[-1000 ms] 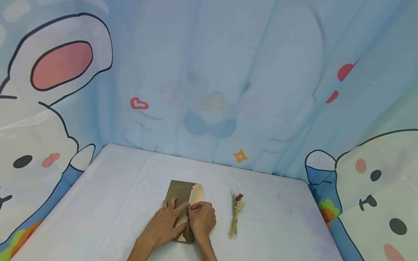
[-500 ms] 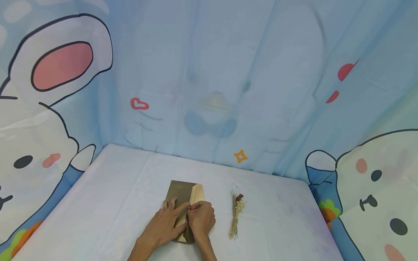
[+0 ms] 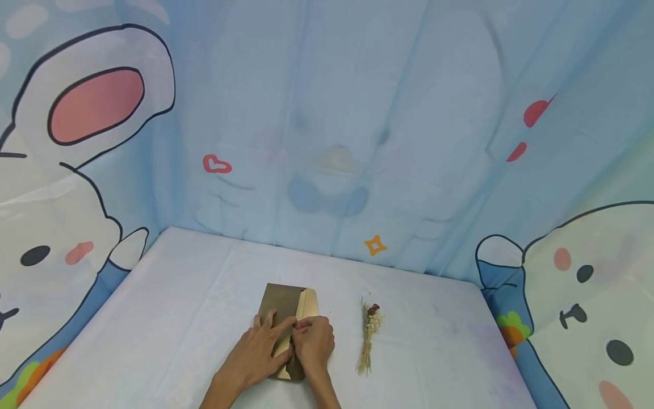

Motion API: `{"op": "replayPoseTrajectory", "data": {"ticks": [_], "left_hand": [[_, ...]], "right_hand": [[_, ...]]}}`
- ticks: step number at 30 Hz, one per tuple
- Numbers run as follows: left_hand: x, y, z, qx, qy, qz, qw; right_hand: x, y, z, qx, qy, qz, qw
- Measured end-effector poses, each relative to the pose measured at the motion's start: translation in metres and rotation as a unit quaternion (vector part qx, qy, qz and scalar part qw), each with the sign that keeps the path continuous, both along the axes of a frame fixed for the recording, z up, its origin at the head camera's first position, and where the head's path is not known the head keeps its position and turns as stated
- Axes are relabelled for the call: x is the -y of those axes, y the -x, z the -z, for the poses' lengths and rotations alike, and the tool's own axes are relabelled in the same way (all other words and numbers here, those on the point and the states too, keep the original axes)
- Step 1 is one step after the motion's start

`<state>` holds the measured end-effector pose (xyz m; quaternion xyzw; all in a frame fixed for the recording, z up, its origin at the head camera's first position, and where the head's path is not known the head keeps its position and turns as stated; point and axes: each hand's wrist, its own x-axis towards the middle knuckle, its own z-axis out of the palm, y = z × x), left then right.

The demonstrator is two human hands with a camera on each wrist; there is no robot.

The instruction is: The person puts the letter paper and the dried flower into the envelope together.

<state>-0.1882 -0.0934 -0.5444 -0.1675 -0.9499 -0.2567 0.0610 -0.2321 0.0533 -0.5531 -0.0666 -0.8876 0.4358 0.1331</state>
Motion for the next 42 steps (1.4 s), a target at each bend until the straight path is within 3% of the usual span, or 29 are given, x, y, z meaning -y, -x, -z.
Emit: {"op": "replayPoseTrajectory", "data": {"ticks": [3,5,8,12,15,18,21,28,42], "left_hand": [[0.000,0.000,-0.001,0.005,0.000,0.004,1.0000],[0.003,0.000,-0.002,0.012,-0.007,0.002,0.9999],[0.008,-0.002,-0.004,0.026,-0.024,-0.008,0.9994],[0.018,-0.004,-0.008,0.038,-0.039,-0.020,0.9983],[0.022,-0.007,-0.009,0.035,-0.038,-0.026,0.9983],[0.023,-0.010,-0.006,0.029,-0.034,-0.026,0.9987],[0.021,-0.012,0.001,0.024,-0.033,-0.020,0.9990],[0.012,-0.012,0.007,0.028,-0.043,0.010,0.9986],[-0.001,-0.006,0.001,0.010,-0.029,0.014,0.9994]], "right_hand": [[-0.009,-0.003,-0.003,-0.004,0.016,-0.008,1.000],[-0.016,-0.003,-0.004,-0.029,0.018,0.007,0.999],[-0.033,0.000,-0.004,-0.102,0.008,0.059,0.993],[-0.062,0.005,-0.005,-0.175,-0.029,0.150,0.973],[-0.082,0.007,0.000,-0.135,-0.045,0.179,0.974],[-0.096,0.006,0.009,-0.061,-0.045,0.177,0.981],[-0.103,0.001,0.014,-0.023,-0.028,0.175,0.984],[-0.108,-0.006,0.016,-0.028,-0.002,0.205,0.978],[-0.104,-0.008,0.003,-0.064,0.013,0.209,0.976]]}}
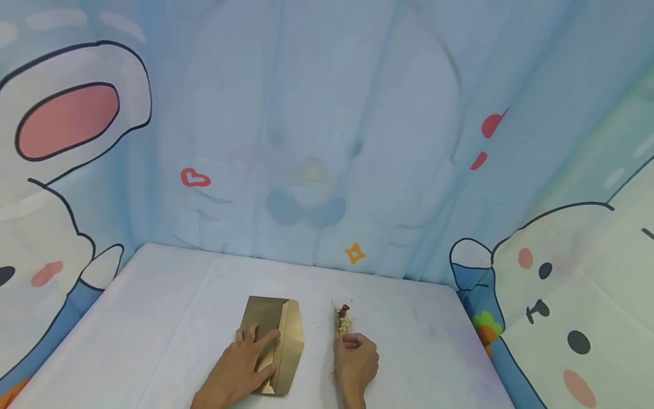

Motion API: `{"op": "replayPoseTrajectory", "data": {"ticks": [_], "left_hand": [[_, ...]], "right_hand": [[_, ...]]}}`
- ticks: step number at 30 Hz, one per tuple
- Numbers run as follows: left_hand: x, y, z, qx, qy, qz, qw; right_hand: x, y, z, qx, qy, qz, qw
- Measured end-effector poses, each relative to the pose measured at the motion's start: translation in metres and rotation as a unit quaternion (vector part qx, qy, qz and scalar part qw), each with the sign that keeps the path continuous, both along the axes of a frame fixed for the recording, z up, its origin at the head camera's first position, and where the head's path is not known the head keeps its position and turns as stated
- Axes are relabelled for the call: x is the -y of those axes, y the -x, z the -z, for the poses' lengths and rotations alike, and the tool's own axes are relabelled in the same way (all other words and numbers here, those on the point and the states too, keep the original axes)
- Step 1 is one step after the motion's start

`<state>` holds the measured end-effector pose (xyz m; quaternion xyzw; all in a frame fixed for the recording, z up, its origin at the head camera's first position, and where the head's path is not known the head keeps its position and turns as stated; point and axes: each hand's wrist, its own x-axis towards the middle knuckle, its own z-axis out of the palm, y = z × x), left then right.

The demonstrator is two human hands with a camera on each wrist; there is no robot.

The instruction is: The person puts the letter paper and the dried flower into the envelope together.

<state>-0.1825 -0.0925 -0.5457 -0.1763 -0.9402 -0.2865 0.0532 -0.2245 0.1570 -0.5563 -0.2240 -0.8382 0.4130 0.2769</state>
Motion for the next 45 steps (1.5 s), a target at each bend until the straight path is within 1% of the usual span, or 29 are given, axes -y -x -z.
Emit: {"op": "replayPoseTrajectory", "data": {"ticks": [4,8,14,21,29,36,45], "left_hand": [[0.000,0.001,0.000,-0.007,0.010,-0.004,0.9999],[0.000,0.002,0.001,-0.009,0.010,-0.006,0.9999],[0.001,0.001,0.002,0.005,-0.002,-0.003,1.0000],[0.003,0.002,-0.002,0.010,-0.006,0.003,0.9999],[0.003,0.002,-0.001,0.014,-0.005,0.002,0.9999],[0.003,0.004,-0.001,0.002,0.007,0.002,1.0000],[0.002,0.003,-0.001,0.003,0.014,-0.002,0.9999]], "right_hand": [[0.006,0.001,0.000,-0.009,-0.001,-0.011,1.000],[0.011,0.001,0.000,-0.015,-0.002,-0.024,1.000],[0.017,-0.001,-0.001,-0.013,0.003,-0.034,0.999],[0.022,0.000,-0.001,-0.018,0.004,-0.042,0.999],[0.031,-0.001,-0.001,-0.007,0.012,-0.059,0.998],[0.038,-0.001,-0.001,-0.017,0.013,-0.082,0.996],[0.047,-0.004,0.001,-0.002,0.014,-0.100,0.995]]}}
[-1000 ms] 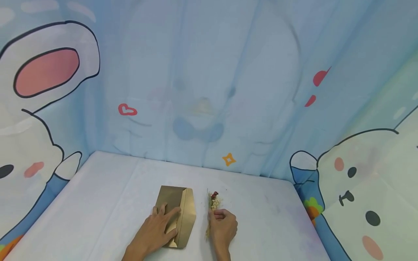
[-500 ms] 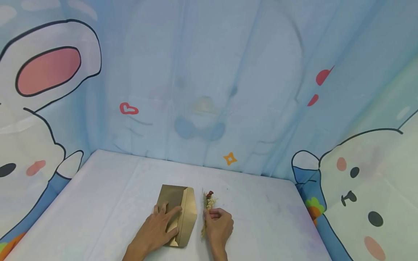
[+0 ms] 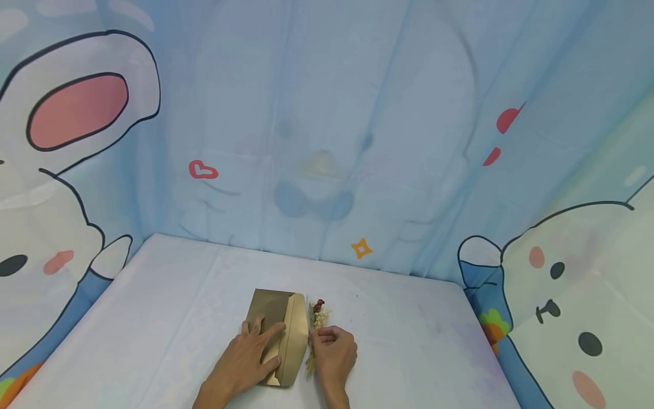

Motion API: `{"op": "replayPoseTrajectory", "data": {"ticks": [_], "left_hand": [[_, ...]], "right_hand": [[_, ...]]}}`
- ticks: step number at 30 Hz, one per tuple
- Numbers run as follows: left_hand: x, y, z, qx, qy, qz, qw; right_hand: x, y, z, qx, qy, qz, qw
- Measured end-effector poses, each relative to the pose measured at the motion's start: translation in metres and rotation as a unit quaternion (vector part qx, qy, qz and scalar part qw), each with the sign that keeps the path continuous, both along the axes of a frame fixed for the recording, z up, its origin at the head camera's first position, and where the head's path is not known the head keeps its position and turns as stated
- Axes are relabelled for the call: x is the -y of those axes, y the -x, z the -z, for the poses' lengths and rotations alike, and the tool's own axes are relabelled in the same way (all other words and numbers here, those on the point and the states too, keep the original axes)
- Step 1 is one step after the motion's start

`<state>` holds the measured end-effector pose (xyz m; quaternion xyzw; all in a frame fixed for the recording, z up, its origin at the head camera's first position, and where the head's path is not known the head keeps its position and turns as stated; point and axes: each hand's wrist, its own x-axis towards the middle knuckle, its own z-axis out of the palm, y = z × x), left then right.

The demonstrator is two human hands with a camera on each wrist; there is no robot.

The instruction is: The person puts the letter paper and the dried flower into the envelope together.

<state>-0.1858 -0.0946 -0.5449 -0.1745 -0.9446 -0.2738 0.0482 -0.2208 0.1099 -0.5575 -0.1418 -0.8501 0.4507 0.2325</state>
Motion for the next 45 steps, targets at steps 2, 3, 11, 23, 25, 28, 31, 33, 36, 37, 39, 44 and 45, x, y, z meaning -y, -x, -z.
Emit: {"op": "replayPoseTrajectory", "data": {"ticks": [2,3,11,23,25,28,31,33,36,37,39,44,45], "left_hand": [[0.000,0.000,0.000,-0.002,0.002,-0.002,1.0000],[0.000,0.000,0.001,-0.004,0.002,-0.002,1.0000],[-0.001,-0.001,-0.001,-0.007,0.000,-0.004,1.0000],[-0.001,-0.001,0.000,-0.009,0.003,-0.010,0.9999],[0.000,-0.001,0.000,-0.012,0.005,-0.009,0.9999],[0.001,-0.001,0.000,-0.012,0.003,-0.006,0.9999],[0.001,0.000,0.000,-0.011,0.001,-0.004,0.9999],[0.002,0.000,0.000,-0.010,0.001,-0.002,0.9999],[0.002,0.000,0.000,-0.011,0.001,-0.002,0.9999],[0.002,0.000,0.000,-0.012,0.002,-0.002,0.9999],[0.002,0.001,0.000,-0.017,0.003,-0.002,0.9998],[0.003,0.001,-0.001,-0.022,0.006,-0.002,0.9997],[0.003,0.000,-0.001,-0.020,0.005,-0.002,0.9998]], "right_hand": [[0.001,0.000,0.000,-0.003,0.001,-0.005,1.000],[0.002,0.000,0.000,-0.005,0.002,-0.007,1.000],[0.009,-0.001,0.000,-0.011,0.003,-0.018,1.000],[0.018,-0.004,0.004,-0.021,-0.007,-0.033,0.999],[0.018,-0.004,0.005,-0.021,-0.010,-0.034,0.999],[0.019,-0.004,0.006,-0.014,-0.014,-0.033,0.999],[0.019,-0.003,0.006,-0.005,-0.019,-0.031,0.999],[0.020,-0.002,0.006,-0.002,-0.021,-0.030,0.999],[0.021,-0.001,0.006,0.001,-0.021,-0.032,0.999],[0.022,-0.001,0.006,0.002,-0.022,-0.034,0.999],[0.023,0.000,0.006,0.002,-0.027,-0.036,0.999],[0.027,0.002,0.007,-0.010,-0.052,-0.046,0.998],[0.028,0.003,0.008,-0.012,-0.059,-0.050,0.997]]}}
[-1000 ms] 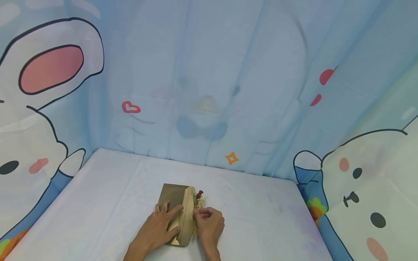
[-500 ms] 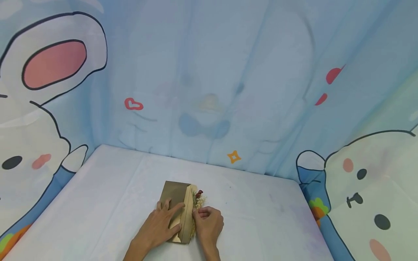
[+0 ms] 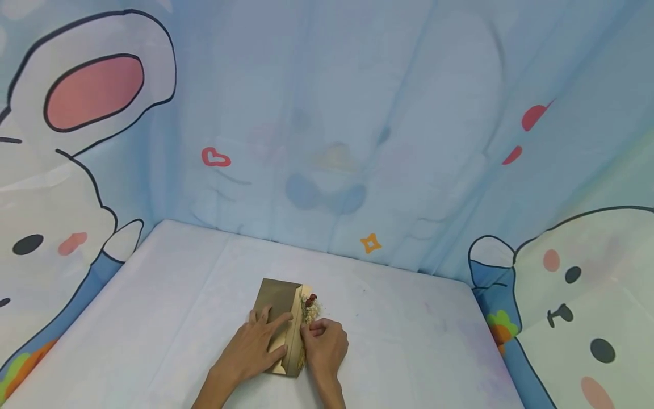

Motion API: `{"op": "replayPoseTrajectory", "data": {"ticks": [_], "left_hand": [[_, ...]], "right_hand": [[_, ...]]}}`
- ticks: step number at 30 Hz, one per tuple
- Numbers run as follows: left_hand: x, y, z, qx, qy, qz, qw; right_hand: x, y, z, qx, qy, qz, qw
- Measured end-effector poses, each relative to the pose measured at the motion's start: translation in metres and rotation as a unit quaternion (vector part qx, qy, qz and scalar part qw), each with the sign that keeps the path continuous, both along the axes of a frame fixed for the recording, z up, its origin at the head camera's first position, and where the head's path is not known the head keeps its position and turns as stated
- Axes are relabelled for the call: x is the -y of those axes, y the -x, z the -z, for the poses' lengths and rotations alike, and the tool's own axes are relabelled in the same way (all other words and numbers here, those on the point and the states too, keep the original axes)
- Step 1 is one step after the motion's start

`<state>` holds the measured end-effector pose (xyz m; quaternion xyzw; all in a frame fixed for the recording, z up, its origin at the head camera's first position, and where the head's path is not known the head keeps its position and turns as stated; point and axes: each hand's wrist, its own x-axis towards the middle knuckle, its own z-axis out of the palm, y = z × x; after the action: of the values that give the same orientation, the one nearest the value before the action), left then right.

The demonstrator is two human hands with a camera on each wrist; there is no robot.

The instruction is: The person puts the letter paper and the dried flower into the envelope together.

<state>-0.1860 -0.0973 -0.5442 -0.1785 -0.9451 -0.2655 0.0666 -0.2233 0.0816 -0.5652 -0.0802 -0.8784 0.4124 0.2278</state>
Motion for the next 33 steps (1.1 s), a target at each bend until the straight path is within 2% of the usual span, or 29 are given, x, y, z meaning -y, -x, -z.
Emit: {"op": "replayPoseTrajectory", "data": {"ticks": [5,13,18,22,25,26,33], "left_hand": [[0.000,0.001,-0.001,0.008,-0.006,-0.001,1.0000],[0.000,0.001,-0.002,0.007,0.000,0.002,1.0000],[0.001,0.002,-0.003,0.014,-0.008,0.000,0.9999],[0.003,0.004,-0.007,0.018,-0.010,-0.006,0.9998],[0.005,0.005,-0.006,0.019,-0.011,-0.008,0.9997],[0.005,0.005,-0.005,0.018,-0.013,-0.006,0.9997],[0.004,0.004,0.001,0.034,-0.034,0.008,0.9988]], "right_hand": [[0.009,0.004,0.000,-0.004,-0.022,-0.035,0.999],[0.022,0.001,-0.004,0.014,-0.018,-0.091,0.996],[0.013,-0.001,-0.013,0.057,-0.005,-0.148,0.987],[0.002,0.002,-0.019,0.072,0.026,-0.195,0.978],[0.000,0.005,-0.019,0.062,0.022,-0.221,0.973],[0.000,0.008,-0.013,0.045,0.012,-0.230,0.972],[0.005,0.018,0.001,0.015,-0.032,-0.262,0.964]]}}
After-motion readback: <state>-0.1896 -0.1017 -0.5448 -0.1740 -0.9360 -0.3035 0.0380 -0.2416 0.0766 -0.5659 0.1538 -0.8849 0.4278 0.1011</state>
